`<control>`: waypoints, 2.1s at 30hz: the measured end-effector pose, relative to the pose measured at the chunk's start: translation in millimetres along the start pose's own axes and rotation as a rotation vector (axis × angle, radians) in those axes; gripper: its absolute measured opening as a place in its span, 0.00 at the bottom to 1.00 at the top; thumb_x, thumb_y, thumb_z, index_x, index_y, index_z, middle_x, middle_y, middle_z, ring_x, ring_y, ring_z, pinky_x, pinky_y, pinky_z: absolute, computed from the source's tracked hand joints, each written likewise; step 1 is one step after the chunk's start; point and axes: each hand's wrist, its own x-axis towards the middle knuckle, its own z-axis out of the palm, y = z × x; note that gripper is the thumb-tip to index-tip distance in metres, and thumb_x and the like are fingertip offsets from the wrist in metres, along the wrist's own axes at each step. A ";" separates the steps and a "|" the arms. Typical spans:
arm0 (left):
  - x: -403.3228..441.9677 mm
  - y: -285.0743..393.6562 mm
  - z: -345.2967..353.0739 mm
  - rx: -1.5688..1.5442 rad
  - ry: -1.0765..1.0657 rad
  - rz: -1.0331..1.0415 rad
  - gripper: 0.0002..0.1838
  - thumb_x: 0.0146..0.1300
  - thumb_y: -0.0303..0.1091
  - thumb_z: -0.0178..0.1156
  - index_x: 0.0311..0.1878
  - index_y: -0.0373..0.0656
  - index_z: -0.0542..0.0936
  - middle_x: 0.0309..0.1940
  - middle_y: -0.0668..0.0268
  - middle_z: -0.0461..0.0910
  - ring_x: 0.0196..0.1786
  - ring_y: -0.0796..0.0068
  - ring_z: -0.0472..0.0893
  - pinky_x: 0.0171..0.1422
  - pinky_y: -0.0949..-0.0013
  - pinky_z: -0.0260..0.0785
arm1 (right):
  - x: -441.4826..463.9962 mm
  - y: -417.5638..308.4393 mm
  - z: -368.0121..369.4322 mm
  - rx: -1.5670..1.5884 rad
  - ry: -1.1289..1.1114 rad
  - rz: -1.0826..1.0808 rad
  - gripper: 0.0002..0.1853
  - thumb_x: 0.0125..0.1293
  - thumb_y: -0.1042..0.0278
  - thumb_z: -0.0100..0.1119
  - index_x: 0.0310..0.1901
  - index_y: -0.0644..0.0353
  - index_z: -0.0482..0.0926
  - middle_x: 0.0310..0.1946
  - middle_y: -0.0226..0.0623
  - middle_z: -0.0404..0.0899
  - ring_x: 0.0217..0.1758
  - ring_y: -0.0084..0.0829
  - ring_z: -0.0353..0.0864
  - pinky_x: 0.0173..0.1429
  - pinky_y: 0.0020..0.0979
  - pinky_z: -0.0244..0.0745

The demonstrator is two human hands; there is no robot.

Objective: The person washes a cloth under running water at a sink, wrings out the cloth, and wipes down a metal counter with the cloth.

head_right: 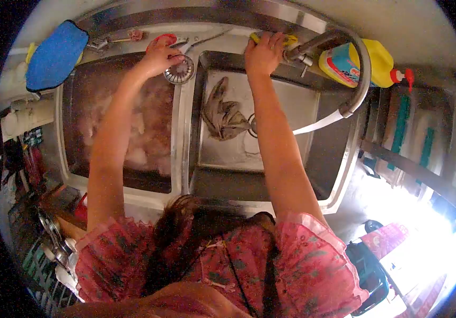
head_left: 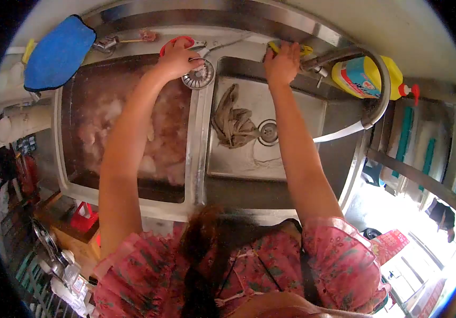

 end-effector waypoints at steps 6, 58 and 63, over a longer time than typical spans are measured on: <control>15.6 -12.1 -12.9 -0.245 -0.294 -0.028 0.17 0.57 0.49 0.55 0.36 0.44 0.81 0.35 0.59 0.73 0.45 0.62 0.69 0.52 0.64 0.59 | -13.5 19.8 -18.8 0.591 -0.249 -0.295 0.15 0.52 0.75 0.50 0.44 0.53 0.73 0.47 0.43 0.73 0.50 0.43 0.71 0.52 0.37 0.68; -184.4 261.5 85.5 -1.423 -0.639 -0.372 0.14 0.61 0.40 0.53 0.37 0.36 0.77 0.35 0.63 0.67 0.37 0.72 0.71 0.40 0.71 0.63 | -275.3 87.7 -195.2 1.544 -0.556 1.321 0.16 0.59 0.60 0.55 0.43 0.63 0.72 0.36 0.30 0.74 0.42 0.20 0.70 0.45 0.22 0.65; -190.9 262.3 110.7 -1.113 -0.336 -0.110 0.15 0.60 0.40 0.54 0.34 0.35 0.76 0.36 0.60 0.68 0.40 0.64 0.70 0.42 0.68 0.62 | -258.3 77.9 -201.5 1.373 -0.519 1.348 0.20 0.65 0.51 0.45 0.44 0.62 0.72 0.35 0.32 0.75 0.36 0.23 0.72 0.41 0.25 0.68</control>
